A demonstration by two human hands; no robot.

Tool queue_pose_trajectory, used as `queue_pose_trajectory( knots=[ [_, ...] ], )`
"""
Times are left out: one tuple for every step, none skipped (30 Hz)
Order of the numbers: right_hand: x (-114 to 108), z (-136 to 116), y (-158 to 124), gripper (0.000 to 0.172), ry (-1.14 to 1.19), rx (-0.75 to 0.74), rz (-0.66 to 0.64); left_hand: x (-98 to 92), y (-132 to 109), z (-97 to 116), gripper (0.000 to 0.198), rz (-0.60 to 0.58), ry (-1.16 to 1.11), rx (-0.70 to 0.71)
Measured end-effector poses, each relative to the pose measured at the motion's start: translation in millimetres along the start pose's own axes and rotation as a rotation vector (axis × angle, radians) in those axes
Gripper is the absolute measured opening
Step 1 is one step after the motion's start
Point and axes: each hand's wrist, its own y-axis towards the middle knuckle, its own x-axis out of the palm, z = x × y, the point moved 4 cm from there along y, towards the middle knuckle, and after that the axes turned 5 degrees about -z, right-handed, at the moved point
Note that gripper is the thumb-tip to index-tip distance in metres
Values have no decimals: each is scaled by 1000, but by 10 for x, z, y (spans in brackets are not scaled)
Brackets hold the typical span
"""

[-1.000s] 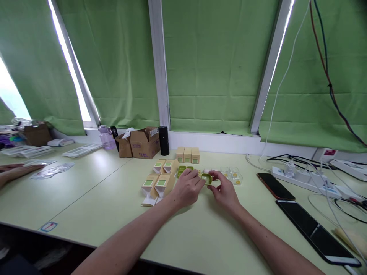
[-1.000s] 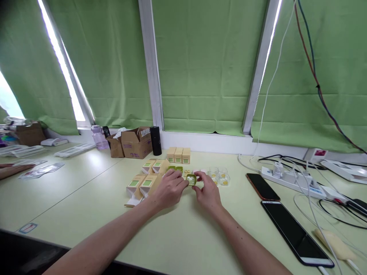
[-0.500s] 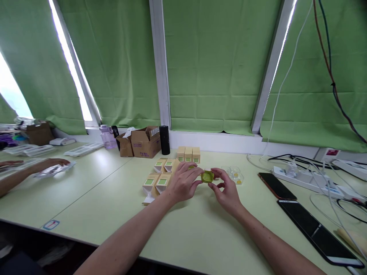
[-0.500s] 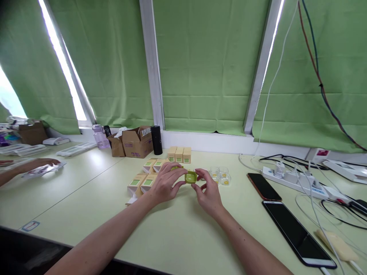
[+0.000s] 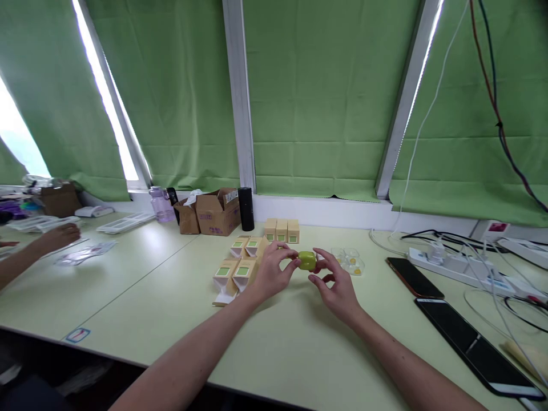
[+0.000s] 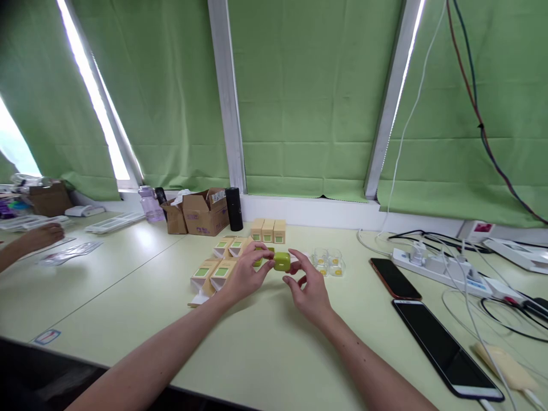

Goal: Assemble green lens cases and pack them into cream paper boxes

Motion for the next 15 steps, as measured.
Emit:
queue_pose_trajectory(
  knots=[
    [7, 6, -1, 53, 1, 3, -3, 10, -1, -15, 18, -6, -14, -27],
    [14, 13, -1, 52, 2, 7, -7, 20, -2, -26, 19, -16, -24, -50],
    [21, 20, 0, 51, 3, 13, -12, 31, -4, -34, 20, -28, -31, -70],
    [28, 26, 1, 49, 4, 20, -17, 40, -6, -39, 21, -40, -32, -86],
    [34, 32, 3, 48, 5, 30, -20, 47, -8, -40, 22, -51, -29, -98],
    [37, 37, 5, 46, 9, 40, -22, 51, -11, -39, 23, -59, -22, -107],
    [40, 41, 7, 44, 15, 51, -24, 52, -13, -35, 24, -65, -12, -113],
    [41, 44, 9, 43, 22, 62, -27, 51, -14, -30, 25, -70, -2, -115],
    [42, 46, 11, 43, 32, 72, -30, 47, -15, -23, 26, -75, 9, -113],
    [40, 48, 13, 42, 43, 82, -32, 43, -15, -15, 28, -81, 17, -105],
    [38, 50, 14, 42, 57, 91, -35, 39, -14, -5, 31, -87, 20, -91],
    [35, 54, 16, 42, 72, 99, -38, 35, -13, 5, 32, -95, 21, -71],
    [33, 60, 16, 42, 93, 109, -40, 31, -12, 14, 33, -100, 17, -48],
    [31, 70, 16, 43, 117, 120, -43, 28, -12, 21, 31, -102, 11, -24],
    [30, 82, 16, 43, 144, 132, -46, 26, -13, 25, 27, -101, 5, -3]
  ],
)
